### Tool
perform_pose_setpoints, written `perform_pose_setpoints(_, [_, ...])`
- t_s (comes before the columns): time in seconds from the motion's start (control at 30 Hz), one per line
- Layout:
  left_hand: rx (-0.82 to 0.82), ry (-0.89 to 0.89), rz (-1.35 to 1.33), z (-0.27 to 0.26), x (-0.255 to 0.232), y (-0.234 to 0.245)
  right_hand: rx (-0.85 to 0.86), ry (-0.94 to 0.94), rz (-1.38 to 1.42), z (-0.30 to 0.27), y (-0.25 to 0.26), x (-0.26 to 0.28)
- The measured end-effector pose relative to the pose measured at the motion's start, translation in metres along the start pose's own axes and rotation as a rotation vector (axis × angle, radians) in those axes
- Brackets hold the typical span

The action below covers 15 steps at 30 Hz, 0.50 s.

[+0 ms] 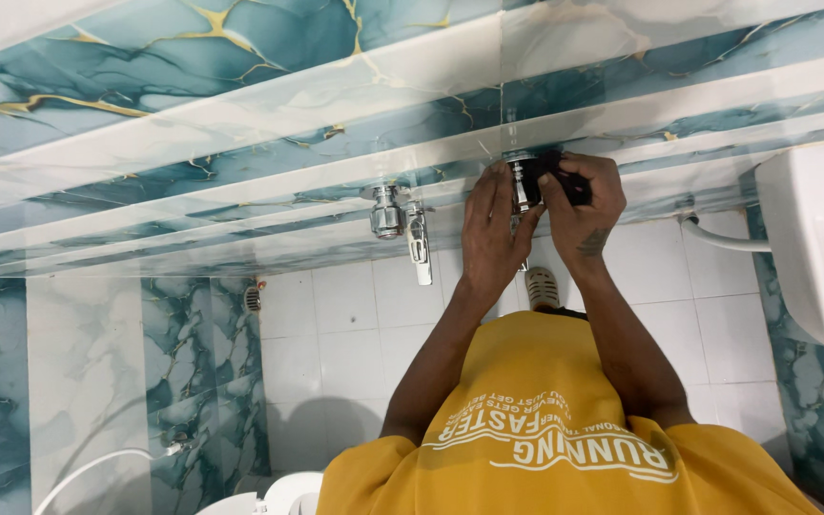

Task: The person uses a cloth to grip a faucet handle and tightens the faucet components using a wrench.

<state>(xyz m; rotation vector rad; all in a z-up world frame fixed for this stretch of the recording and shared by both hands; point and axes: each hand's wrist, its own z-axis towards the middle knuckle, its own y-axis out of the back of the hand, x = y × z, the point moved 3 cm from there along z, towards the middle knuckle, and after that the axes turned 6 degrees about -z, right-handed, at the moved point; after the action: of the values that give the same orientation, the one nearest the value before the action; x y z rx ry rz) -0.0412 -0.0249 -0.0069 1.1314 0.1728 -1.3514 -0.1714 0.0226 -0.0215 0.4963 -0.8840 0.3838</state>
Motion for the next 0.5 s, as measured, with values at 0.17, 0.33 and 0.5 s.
perform_pose_setpoints(0.17, [-0.044, -0.027, -0.033, -0.003, 0.003, -0.002, 0.119, 0.161, -0.042, 0.019, -0.003, 0.034])
perform_pose_setpoints(0.33, [-0.116, -0.04, -0.042, -0.004, 0.002, -0.001, 0.201, 0.248, -0.106, 0.019, -0.01, 0.041])
perform_pose_setpoints(0.5, [-0.076, 0.021, -0.094, -0.004, 0.003, -0.001, 0.18, 0.361, -0.237, 0.013, -0.002, 0.032])
